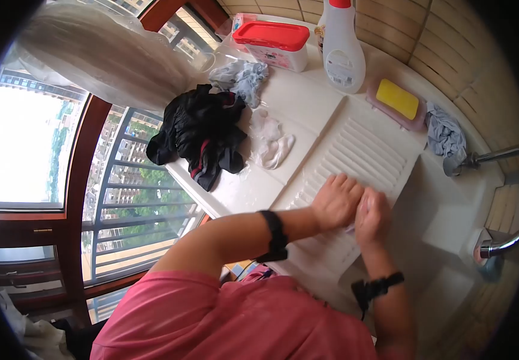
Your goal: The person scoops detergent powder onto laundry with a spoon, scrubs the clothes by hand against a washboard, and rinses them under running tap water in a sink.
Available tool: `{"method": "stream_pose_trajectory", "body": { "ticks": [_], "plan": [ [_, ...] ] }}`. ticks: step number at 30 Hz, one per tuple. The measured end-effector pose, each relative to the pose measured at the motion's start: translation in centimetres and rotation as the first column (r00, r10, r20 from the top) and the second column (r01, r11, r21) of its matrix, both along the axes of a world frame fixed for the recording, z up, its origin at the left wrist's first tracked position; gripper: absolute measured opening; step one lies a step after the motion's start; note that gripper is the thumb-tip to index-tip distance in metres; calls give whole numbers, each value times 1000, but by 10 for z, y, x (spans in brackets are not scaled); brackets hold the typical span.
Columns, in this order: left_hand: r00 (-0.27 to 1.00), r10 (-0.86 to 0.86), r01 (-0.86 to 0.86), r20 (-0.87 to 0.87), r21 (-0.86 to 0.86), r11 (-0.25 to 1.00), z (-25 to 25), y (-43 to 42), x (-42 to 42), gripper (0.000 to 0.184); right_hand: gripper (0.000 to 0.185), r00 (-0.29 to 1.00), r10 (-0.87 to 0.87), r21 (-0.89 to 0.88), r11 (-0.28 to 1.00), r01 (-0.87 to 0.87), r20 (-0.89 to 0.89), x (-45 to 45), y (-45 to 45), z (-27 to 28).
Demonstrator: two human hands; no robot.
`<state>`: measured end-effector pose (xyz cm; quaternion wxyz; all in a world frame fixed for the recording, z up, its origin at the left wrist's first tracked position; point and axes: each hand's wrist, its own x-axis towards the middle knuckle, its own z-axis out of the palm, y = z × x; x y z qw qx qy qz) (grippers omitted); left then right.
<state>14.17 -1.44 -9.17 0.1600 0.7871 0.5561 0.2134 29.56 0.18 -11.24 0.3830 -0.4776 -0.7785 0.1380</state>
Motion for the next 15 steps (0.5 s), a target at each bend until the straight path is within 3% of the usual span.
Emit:
{"method": "stream_pose_trajectory", "body": {
  "ticks": [2, 4, 6, 7, 9, 10, 12, 14, 15],
  "plan": [
    [979, 196, -202, 54, 144, 969, -10, 68, 11, 14, 17, 994, -111, -49, 993, 111, 13, -9, 67, -11],
    [936, 345, -351, 63, 190, 917, 0, 107, 14, 14, 17, 990, -140, 50, 989, 140, 5, -15, 120, -7],
    [899, 434, -439, 69, 159, 884, 6, 110, 17, 16, 17, 974, -226, 4, 974, 226, -33, -21, 122, -3],
    [916, 400, -401, 32, 108, 910, 9, 100, 16, 16, 16, 980, -201, 76, 977, 200, 6, -20, 108, -4],
    [966, 250, -252, -60, -31, 967, 17, 55, 12, 18, 15, 995, -45, 47, 998, 49, -91, -9, 55, 0],
    [967, 242, -248, 80, 76, 966, 3, 28, 12, 19, 15, 996, 19, 12, 1000, -18, -90, 1, 26, -3],
    [994, 107, -108, 39, 30, 994, 3, -22, 4, 16, 15, 989, 140, 55, 989, -137, -54, 6, -24, 18],
    [997, 74, -74, 13, 79, 994, -9, -3, 1, 15, 16, 992, 122, 20, 992, -121, -30, 3, -4, 8],
    [991, 129, -131, 28, 97, 987, -10, 26, 3, 15, 16, 998, 22, -2, 1000, -22, -59, -4, 24, -5]
  ]
}}
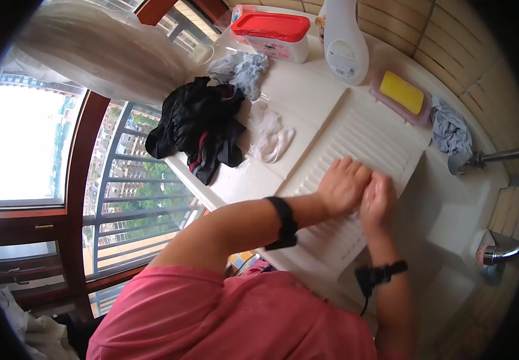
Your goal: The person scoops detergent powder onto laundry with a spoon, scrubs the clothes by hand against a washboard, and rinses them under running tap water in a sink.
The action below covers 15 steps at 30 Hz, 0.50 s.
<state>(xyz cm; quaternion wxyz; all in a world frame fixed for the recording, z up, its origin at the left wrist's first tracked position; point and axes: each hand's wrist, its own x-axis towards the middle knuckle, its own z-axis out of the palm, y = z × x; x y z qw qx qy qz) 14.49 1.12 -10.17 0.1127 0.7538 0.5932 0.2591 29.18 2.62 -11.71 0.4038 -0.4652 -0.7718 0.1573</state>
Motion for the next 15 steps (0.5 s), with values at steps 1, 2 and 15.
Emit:
{"method": "stream_pose_trajectory", "body": {
  "ticks": [1, 2, 15],
  "plan": [
    [998, 54, -55, 17, 20, 998, 1, 36, 5, 15, 17, 995, -100, -24, 995, 100, -23, -8, 38, -12],
    [989, 148, -150, 30, 100, 984, 4, 65, 8, 16, 17, 991, -135, 23, 991, 135, -23, -13, 68, -12],
    [999, 32, -31, -17, 34, 999, -6, 26, 4, 17, 8, 993, -110, 3, 994, 111, -36, -8, 26, 10]
  ]
}}
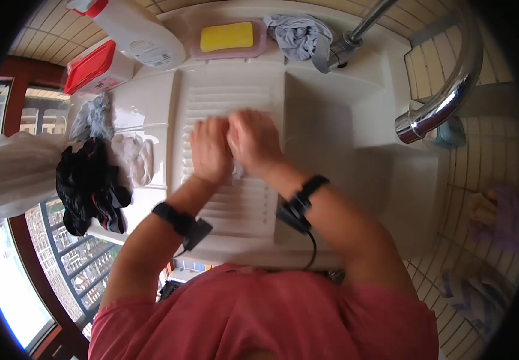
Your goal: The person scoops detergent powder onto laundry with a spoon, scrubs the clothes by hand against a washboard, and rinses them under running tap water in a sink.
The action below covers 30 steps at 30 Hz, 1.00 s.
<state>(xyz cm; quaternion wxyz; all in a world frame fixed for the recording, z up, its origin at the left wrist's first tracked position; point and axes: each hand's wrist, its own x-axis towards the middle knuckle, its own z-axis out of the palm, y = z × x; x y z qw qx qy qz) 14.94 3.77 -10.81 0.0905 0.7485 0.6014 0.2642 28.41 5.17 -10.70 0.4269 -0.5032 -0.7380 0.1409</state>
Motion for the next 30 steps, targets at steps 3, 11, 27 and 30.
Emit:
{"method": "stream_pose_trajectory", "body": {
  "ticks": [3, 11, 27, 30],
  "plan": [
    [990, 122, -129, 75, 97, 987, 3, 58, 8, 22, 8, 995, -69, 110, 991, 77, -78, -12, 63, -3],
    [986, -113, 118, 123, -35, 992, 8, -70, -3, 26, 6, 974, 223, 74, 973, -221, -30, 21, -61, 8],
    [982, -58, 59, 181, -1, 998, 1, -56, 1, 22, 6, 990, 141, -25, 990, -141, -5, 12, -41, 2],
    [954, -7, -24, 299, 100, 995, -3, 29, 5, 23, 7, 997, 24, 38, 999, -22, -66, -5, 35, 6]
  ]
}}
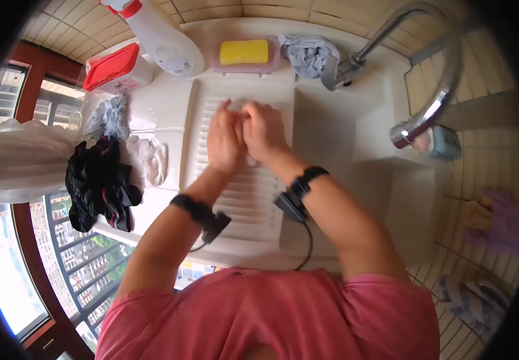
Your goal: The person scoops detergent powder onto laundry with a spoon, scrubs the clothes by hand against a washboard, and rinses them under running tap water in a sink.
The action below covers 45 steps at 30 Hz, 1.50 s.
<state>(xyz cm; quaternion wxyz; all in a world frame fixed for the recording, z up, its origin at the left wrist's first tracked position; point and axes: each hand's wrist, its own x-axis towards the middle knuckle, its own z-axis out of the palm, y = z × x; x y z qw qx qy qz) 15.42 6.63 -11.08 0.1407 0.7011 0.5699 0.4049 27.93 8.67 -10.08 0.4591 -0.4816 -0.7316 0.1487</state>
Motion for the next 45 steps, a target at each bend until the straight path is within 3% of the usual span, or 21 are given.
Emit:
{"method": "stream_pose_trajectory", "body": {
  "ticks": [6, 8, 10, 12, 13, 14, 16, 18, 19, 22, 24, 25, 28, 30, 31, 37, 39, 40, 42, 44, 45],
  "plan": [
    [973, 229, -228, -25, 45, 973, 0, -18, 7, 49, 26, 984, -145, -25, 989, 143, -107, 2, -15, -5],
    [945, 317, -327, -81, -268, 906, 8, -63, 11, 57, 38, 991, -95, -19, 995, 94, -98, 10, -56, -14],
    [946, 284, -201, 156, -403, 893, 7, -95, 26, 67, 43, 974, -32, -135, 991, 1, -226, 13, -93, -3],
    [927, 285, -187, 244, -358, 915, 18, -107, 38, 67, 43, 894, -4, -198, 976, -94, -449, 11, -112, 18],
    [750, 304, 52, 587, -511, 858, 42, -107, 42, 67, 43, 893, -6, -186, 979, -87, -451, 18, -116, 33],
    [446, 376, 333, 813, -540, 773, 60, -109, 45, 67, 45, 927, 76, -59, 993, -105, -367, 28, -120, 48],
    [469, 369, 415, 802, -570, 709, 89, -117, 54, 64, 46, 953, 148, 64, 989, -136, -265, 51, -130, 76],
    [209, 328, 572, 921, -387, 723, 121, -125, 70, 69, 56, 948, 302, 234, 919, -317, 95, 82, -130, 100],
    [175, 307, 582, 936, -349, 735, 124, -126, 81, 75, 64, 931, 336, 270, 892, -362, 139, 97, -130, 108],
    [166, 282, 751, 945, -307, 584, 140, -134, 100, 78, 63, 917, 387, 307, 864, -398, 100, 129, -138, 132],
    [152, 247, 771, 957, -271, 576, 145, -132, 114, 74, 54, 949, 295, 336, 888, -315, 111, 142, -147, 144],
    [117, 212, 864, 970, -205, 460, 144, -123, 115, 70, 49, 967, 233, 311, 916, -254, 104, 148, -150, 149],
    [275, 187, 793, 943, -332, 511, 159, -132, 153, 56, 36, 990, 138, 331, 933, -144, 41, 159, -151, 153],
    [297, 418, 602, 859, -508, 616, 166, -134, 175, 47, 30, 989, 125, 269, 958, -100, -77, 165, -152, 151],
    [482, 291, 469, 826, -525, 710, 164, -136, 182, 39, 30, 990, 118, 265, 960, -93, -80, 168, -154, 150],
    [487, 301, 471, 820, -537, 700, 142, -128, 192, 33, 17, 969, 9, 113, 993, 20, -246, 180, -150, 146],
    [541, 291, 405, 789, -547, 733, 148, -128, 198, 33, 12, 995, -73, 509, 860, 26, 72, 185, -135, 140],
    [593, 270, 341, 759, -540, 769, 149, -125, 201, 34, 12, 995, -71, 501, 865, 28, 68, 186, -135, 137],
    [891, -11, 162, 455, -295, 942, 133, -118, 199, 40, 13, 997, -77, 413, 908, 72, -3, 188, -133, 133],
    [622, 208, 285, 755, -465, 838, 135, -118, 201, 40, 8, 994, -85, 423, 900, 107, -71, 186, -130, 123],
    [802, 84, 200, 592, -398, 895, 113, -110, 196, 42, 9, 910, -37, 15, 999, 47, -413, 186, -132, 123]
  ]
}}
